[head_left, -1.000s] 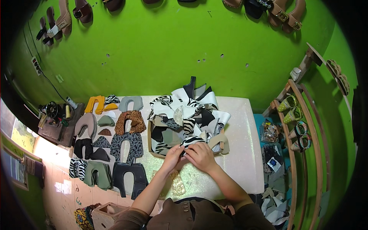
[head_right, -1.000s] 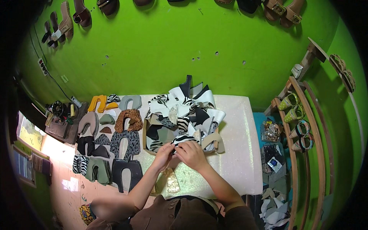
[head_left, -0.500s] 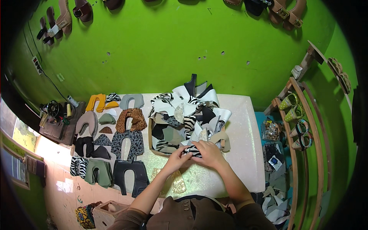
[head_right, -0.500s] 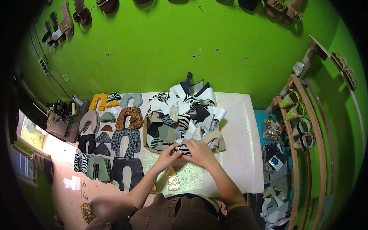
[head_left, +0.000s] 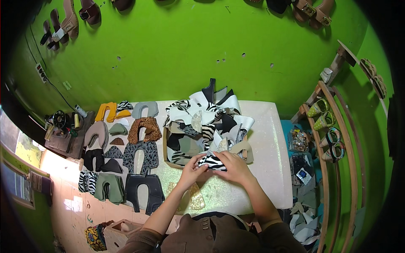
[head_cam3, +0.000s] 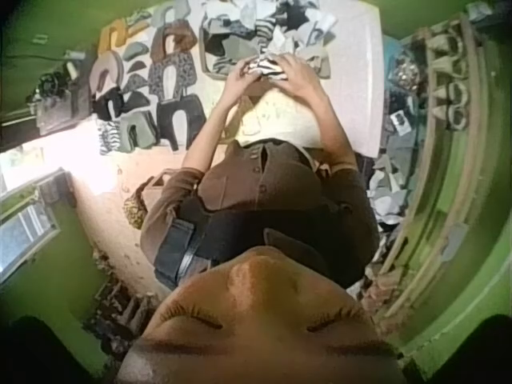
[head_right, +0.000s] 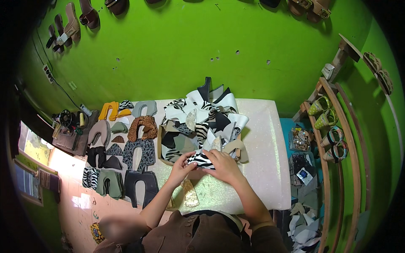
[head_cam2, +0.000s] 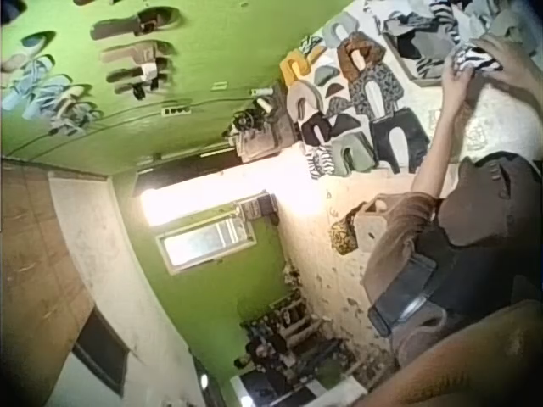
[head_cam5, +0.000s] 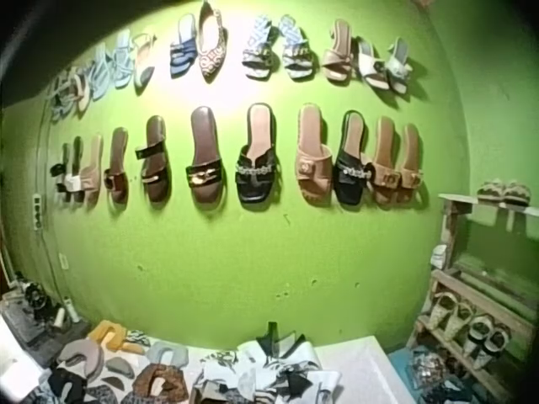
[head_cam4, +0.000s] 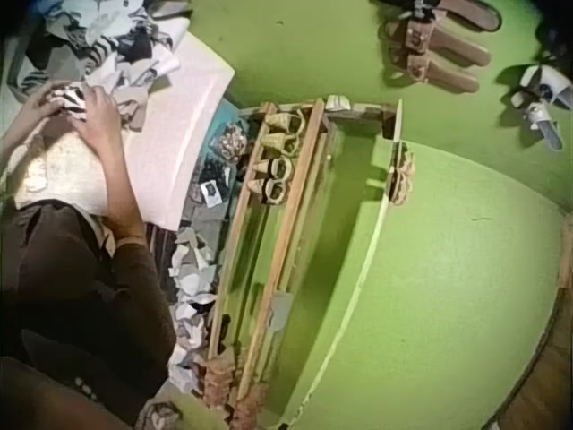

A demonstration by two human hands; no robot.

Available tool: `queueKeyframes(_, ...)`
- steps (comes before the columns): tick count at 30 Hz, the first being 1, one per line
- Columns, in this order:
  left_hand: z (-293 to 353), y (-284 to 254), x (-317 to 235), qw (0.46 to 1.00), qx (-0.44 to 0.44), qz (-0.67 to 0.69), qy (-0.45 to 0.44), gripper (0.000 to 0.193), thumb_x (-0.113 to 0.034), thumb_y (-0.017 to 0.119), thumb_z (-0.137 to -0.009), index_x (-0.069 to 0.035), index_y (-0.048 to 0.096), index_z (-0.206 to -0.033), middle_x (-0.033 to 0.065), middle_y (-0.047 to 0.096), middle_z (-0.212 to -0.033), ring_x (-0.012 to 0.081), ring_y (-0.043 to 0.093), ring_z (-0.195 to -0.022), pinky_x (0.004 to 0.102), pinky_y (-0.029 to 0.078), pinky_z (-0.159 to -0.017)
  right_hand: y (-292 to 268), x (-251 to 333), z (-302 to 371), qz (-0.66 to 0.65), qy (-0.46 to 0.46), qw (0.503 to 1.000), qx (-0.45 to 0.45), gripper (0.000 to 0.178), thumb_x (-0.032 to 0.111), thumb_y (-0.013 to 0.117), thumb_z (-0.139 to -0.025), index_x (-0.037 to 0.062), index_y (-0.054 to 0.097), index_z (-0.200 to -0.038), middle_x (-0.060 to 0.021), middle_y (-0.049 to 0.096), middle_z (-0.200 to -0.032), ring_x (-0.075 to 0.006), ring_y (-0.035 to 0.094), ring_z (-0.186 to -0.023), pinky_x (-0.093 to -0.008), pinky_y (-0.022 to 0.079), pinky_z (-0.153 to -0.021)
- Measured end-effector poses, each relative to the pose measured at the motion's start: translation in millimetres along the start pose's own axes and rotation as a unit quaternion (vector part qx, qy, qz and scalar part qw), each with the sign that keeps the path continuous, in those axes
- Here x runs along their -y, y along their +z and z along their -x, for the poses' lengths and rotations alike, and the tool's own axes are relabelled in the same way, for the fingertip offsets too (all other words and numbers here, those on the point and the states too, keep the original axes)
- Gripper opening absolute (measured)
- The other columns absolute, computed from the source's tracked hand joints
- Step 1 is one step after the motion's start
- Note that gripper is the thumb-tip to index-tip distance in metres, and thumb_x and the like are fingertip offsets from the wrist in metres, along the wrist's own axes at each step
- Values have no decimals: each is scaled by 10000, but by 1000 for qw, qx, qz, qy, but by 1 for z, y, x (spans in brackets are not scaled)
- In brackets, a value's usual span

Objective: Sorting and arranging pre-cut shoe upper leather components on a work table.

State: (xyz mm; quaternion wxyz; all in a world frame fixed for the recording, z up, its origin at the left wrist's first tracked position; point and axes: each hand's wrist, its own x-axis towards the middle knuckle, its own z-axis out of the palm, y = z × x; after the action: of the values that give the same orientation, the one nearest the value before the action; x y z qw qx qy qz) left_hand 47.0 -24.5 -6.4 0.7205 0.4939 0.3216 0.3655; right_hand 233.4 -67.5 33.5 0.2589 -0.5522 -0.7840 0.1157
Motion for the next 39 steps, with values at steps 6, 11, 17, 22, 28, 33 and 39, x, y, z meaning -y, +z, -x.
queueKeyframes(6, 4, 3, -5, 999, 38, -9, 29, 467, 10, 574, -818, -9, 388, -1246, 74, 570, -998, 93, 569, -870, 190, 461, -727, -3, 8, 4, -136, 87, 987, 18, 605, 300, 690, -709, 62, 446, -1210, -125, 510, -1071, -295, 547, -936, -348, 445, -789)
queueKeyframes(11, 5, 2, -3, 999, 36, -12, 7, 471, 19, 575, -815, -11, 389, -1247, 70, 579, -969, 81, 573, -839, 183, 460, -696, -8, 12, 6, -179, 105, 978, 26, 632, 310, 691, -714, 46, 427, -1224, -142, 509, -1086, -288, 537, -973, -336, 439, -807)
queueKeyframes(17, 9, 2, -1, 999, 33, -20, 3, 478, 4, 594, -808, -16, 402, -1245, 52, 583, -948, 56, 563, -806, 160, 442, -656, -1, 9, 10, -195, 101, 975, 25, 612, 307, 678, -730, 15, 424, -1204, -154, 510, -1096, -294, 529, -987, -331, 427, -827)
queueKeyframes(22, 17, 1, -9, 993, 57, -93, -39, 480, -32, 641, -779, -20, 459, -1223, 10, 572, -965, 19, 514, -781, 154, 420, -636, -5, 11, 13, -200, 91, 972, 80, 592, 311, 655, -750, 16, 423, -1207, -149, 508, -1113, -285, 522, -1013, -331, 422, -840)
queueKeyframes(28, 26, 2, -12, 992, 56, -110, -13, 476, -36, 625, -788, -47, 466, -1236, 31, 559, -1028, 31, 496, -786, 172, 424, -664, 8, 14, 18, -202, 61, 976, 48, 622, 309, 639, -763, 11, 396, -1251, -147, 473, -1165, -288, 509, -1037, -323, 418, -857)
queueKeyframes(33, 34, -6, -2, 980, 29, -195, -6, 574, -51, 622, -785, -65, 384, -1308, 70, 527, -1114, 70, 522, -845, 199, 444, -716, 21, 20, 16, -184, 75, 976, 85, 635, 290, 631, -770, 11, 367, -1275, -153, 465, -1169, -298, 504, -1043, -329, 417, -857)
queueKeyframes(39, 49, -20, -4, 986, 29, -161, -40, 585, -5, 593, -788, -47, 351, -1320, 70, 480, -1193, 104, 503, -975, 223, 438, -792, 35, 30, 10, -216, 41, 969, 111, 622, 225, 640, -757, 37, 366, -1283, -159, 426, -1224, -303, 462, -1108, -341, 399, -899)
